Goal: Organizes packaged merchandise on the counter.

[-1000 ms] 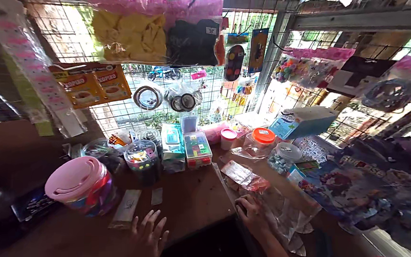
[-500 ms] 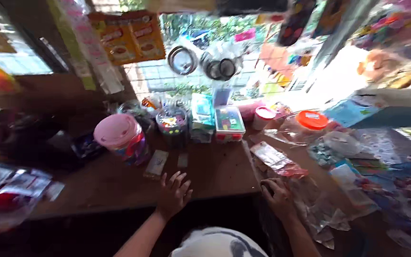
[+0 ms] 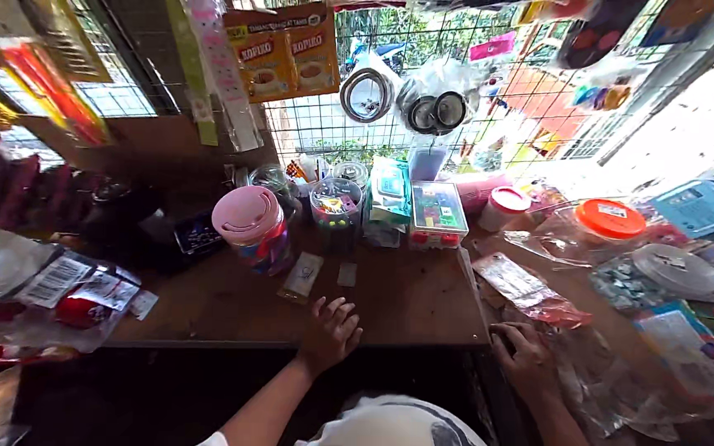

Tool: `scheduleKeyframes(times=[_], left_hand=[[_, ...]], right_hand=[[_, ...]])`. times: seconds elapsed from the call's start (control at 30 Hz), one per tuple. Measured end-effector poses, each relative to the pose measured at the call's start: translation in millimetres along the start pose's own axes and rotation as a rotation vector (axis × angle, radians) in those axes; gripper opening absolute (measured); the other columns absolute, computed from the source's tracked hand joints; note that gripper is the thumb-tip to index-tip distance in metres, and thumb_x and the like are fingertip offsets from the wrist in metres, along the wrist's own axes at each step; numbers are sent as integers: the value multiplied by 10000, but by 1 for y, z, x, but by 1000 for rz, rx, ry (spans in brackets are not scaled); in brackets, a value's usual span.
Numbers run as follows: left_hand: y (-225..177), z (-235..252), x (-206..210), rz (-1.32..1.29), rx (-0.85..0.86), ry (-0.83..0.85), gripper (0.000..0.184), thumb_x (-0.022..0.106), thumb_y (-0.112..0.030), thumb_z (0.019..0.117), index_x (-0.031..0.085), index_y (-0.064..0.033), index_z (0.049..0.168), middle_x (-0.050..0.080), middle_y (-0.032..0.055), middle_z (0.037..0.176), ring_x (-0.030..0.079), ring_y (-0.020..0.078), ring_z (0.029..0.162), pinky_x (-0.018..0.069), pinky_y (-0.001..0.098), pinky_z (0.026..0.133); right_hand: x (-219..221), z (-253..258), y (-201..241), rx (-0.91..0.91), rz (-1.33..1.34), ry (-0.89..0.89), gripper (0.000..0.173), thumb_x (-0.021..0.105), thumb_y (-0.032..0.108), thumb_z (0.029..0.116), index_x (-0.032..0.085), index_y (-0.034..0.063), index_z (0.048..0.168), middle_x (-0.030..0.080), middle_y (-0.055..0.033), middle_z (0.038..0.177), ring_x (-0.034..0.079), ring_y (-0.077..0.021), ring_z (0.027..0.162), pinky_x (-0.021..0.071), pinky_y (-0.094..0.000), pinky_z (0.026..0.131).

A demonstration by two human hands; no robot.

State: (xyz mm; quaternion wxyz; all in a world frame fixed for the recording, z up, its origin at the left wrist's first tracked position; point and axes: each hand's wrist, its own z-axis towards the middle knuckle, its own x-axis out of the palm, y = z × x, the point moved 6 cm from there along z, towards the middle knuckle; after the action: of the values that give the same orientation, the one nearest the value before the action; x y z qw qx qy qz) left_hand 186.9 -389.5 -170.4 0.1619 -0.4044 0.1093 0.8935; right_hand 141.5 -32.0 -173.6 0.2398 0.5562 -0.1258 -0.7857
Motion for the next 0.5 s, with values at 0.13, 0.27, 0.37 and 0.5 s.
scheduleKeyframes(times=[0.13,0.27,0.37,0.5], left_hand=[[-2,2,2,0,2,-25,347,466,-438,1009,763,-274,935,741,-31,1132,642,184,1184,410,455,1081],[-2,0,-1,-11,-5,-25,342,481,-431,1004,767,-260,925,745,-24,1114,654,192,1175,436,467,1072],[-4,2,1,-21,-16,-49,368,459,-443,1009,764,-261,912,746,-22,1096,654,188,1164,436,455,1068],[-4,3,3,-18,-7,-71,403,423,-450,1016,761,-268,894,748,-26,1073,653,183,1155,423,443,1066]], right_hand=[[-3,1,-3,-9,-26,-10,267,594,155,906,755,-28,1016,677,-291,1134,628,-532,1084,454,-690,965],[-3,1,-1,-4,-1,2,255,602,135,905,758,-28,1024,679,-288,1133,636,-525,1075,471,-686,956],[-6,1,-2,33,7,20,229,637,130,911,765,-10,1039,687,-270,1149,642,-501,1097,480,-671,970],[-11,2,0,69,6,18,196,673,109,898,779,15,1035,701,-246,1140,646,-478,1106,483,-654,979]])
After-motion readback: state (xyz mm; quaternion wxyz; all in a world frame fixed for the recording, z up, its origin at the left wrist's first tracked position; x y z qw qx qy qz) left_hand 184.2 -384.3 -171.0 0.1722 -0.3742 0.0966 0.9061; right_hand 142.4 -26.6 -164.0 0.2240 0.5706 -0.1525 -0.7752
